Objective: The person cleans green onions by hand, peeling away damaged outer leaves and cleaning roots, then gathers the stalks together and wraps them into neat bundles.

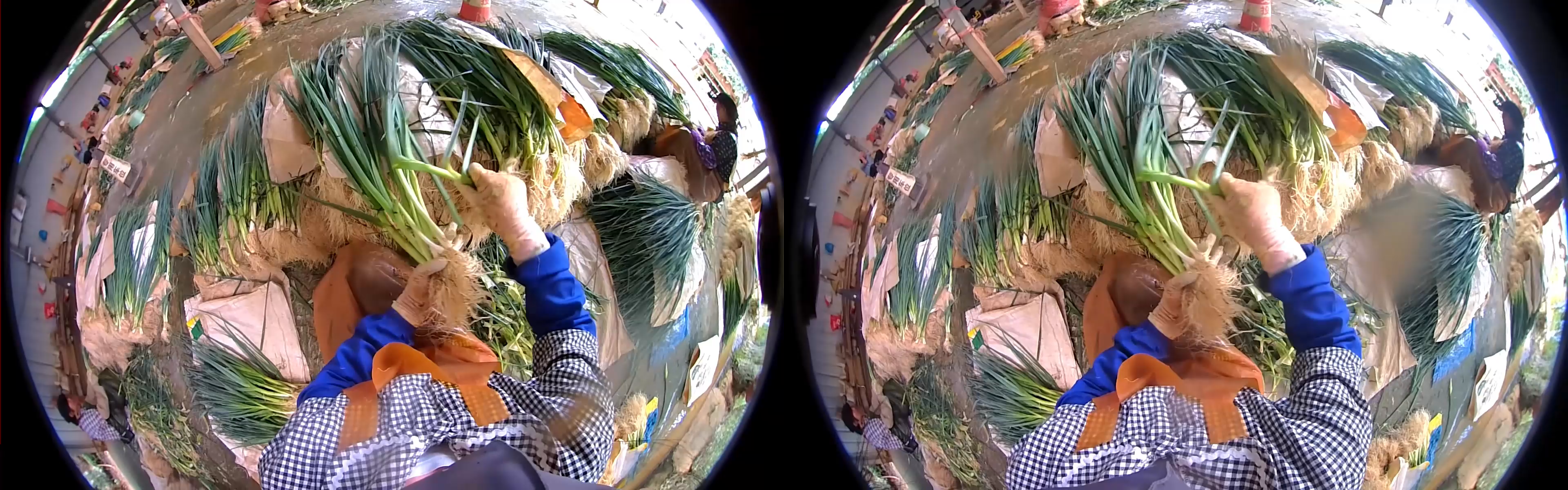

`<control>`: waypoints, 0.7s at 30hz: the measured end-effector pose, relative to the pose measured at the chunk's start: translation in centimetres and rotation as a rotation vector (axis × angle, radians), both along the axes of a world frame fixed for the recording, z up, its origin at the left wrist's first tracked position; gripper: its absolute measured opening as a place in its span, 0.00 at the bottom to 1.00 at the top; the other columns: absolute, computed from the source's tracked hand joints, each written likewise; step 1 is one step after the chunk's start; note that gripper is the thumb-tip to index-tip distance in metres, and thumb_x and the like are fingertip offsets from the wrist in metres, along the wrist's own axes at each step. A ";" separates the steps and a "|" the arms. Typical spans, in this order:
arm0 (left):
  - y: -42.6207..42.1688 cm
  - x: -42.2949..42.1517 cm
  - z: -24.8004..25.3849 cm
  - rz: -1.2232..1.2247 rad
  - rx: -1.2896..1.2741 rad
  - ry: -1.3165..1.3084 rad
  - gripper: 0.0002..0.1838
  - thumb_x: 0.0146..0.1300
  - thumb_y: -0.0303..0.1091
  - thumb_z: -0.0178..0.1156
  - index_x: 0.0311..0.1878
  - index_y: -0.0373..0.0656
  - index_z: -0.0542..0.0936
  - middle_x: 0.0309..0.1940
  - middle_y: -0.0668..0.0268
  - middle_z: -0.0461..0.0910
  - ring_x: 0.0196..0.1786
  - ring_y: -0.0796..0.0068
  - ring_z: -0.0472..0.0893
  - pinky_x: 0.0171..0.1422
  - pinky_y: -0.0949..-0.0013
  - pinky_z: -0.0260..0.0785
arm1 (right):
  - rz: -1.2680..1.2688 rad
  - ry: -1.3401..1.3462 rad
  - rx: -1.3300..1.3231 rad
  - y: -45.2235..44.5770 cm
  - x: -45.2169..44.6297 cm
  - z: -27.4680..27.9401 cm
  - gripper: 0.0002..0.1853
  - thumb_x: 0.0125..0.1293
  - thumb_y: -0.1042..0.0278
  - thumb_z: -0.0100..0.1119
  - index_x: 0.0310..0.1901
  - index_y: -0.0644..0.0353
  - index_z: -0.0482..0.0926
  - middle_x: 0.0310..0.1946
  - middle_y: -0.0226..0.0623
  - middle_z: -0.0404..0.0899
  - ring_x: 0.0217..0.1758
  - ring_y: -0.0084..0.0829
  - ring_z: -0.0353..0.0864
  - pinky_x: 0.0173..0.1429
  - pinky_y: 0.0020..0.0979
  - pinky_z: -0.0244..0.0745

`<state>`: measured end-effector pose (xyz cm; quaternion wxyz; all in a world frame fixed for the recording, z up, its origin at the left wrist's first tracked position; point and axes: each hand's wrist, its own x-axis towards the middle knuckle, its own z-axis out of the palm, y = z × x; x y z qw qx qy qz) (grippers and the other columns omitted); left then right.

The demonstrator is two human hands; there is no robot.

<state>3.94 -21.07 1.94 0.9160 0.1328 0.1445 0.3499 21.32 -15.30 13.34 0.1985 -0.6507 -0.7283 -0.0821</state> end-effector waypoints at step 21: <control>-4.0 -2.4 -3.1 -0.113 -0.320 -0.029 0.15 0.58 0.25 0.56 0.49 0.35 0.73 0.38 0.57 0.79 0.39 0.62 0.81 0.49 0.59 0.76 | -0.086 0.023 0.227 -4.8 -4.2 -11.3 0.16 0.60 0.56 0.56 0.17 0.50 0.68 0.10 0.30 0.69 0.12 0.33 0.72 0.18 0.34 0.67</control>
